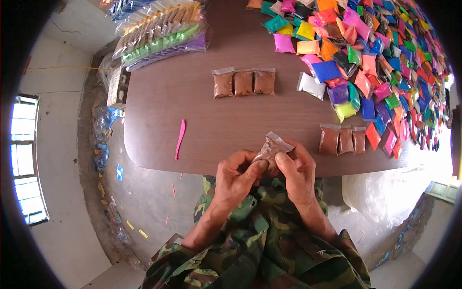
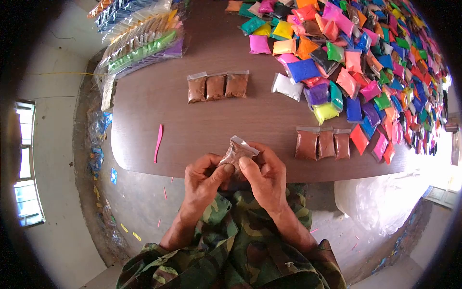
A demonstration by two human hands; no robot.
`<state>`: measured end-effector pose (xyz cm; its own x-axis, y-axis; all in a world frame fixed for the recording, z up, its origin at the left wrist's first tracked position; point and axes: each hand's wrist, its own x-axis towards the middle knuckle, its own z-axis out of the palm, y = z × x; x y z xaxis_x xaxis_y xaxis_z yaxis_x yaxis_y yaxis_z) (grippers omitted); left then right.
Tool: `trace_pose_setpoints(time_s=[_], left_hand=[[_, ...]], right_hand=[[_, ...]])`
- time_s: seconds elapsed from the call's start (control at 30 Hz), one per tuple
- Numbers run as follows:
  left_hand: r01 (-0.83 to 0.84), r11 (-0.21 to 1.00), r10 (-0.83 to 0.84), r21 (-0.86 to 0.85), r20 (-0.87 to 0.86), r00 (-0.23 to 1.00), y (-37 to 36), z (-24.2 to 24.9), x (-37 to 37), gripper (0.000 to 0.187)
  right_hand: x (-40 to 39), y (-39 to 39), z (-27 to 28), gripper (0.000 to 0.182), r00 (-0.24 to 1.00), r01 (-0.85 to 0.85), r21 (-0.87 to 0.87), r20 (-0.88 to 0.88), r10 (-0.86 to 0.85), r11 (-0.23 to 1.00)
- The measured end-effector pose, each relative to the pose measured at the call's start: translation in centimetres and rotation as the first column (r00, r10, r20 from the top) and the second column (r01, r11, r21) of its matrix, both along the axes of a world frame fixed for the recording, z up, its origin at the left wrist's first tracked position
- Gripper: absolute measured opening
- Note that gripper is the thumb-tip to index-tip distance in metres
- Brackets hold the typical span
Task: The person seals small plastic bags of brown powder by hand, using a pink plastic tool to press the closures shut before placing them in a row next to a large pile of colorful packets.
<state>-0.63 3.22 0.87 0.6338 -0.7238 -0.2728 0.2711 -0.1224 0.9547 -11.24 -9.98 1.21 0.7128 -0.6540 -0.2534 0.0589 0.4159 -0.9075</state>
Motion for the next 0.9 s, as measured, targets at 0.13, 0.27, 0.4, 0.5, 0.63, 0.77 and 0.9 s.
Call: trace_pose_setpoints(time_s=[0.13,0.27,0.4,0.5,0.63,0.77,0.9], left_hand=[[0.012,0.997,-0.012,0.072,-0.007,1.0,-0.4,1.1,0.1,0.025],[-0.065,0.998,0.062,-0.021,-0.129,0.99,-0.8,0.8,-0.7,0.026],[-0.081,0.997,0.08,-0.008,-0.092,0.993,-0.3,0.0,-0.5,0.027],[-0.044,0.999,0.043,-0.013,-0.069,0.997,0.0,-0.1,0.0,0.029],[-0.073,0.997,0.071,-0.012,-0.142,0.987,-0.8,0.6,-0.2,0.029],[-0.067,0.997,0.071,0.031,-0.141,0.987,-1.2,1.1,-0.8,0.029],[-0.041,0.995,0.045,0.086,-0.05,0.998,-0.7,0.4,-0.3,0.029]], right_hand=[[-0.3,-0.2,-0.8,0.022,1.0,0.011,-0.063,-0.023,-0.013,0.998],[-0.4,0.1,-1.7,0.023,0.999,0.036,-0.095,0.014,-0.035,0.995],[-0.4,0.3,-1.7,0.023,1.0,0.004,-0.068,0.001,-0.004,0.998],[-0.2,0.0,-1.2,0.022,0.999,-0.035,0.003,0.008,0.035,0.999],[-0.1,-0.1,-1.1,0.022,0.999,0.014,0.017,0.031,-0.015,1.0],[-0.3,0.2,-1.5,0.021,0.998,0.06,-0.012,0.033,-0.06,0.998],[-0.1,0.4,-1.7,0.022,0.999,0.037,-0.046,0.036,-0.035,0.998]])
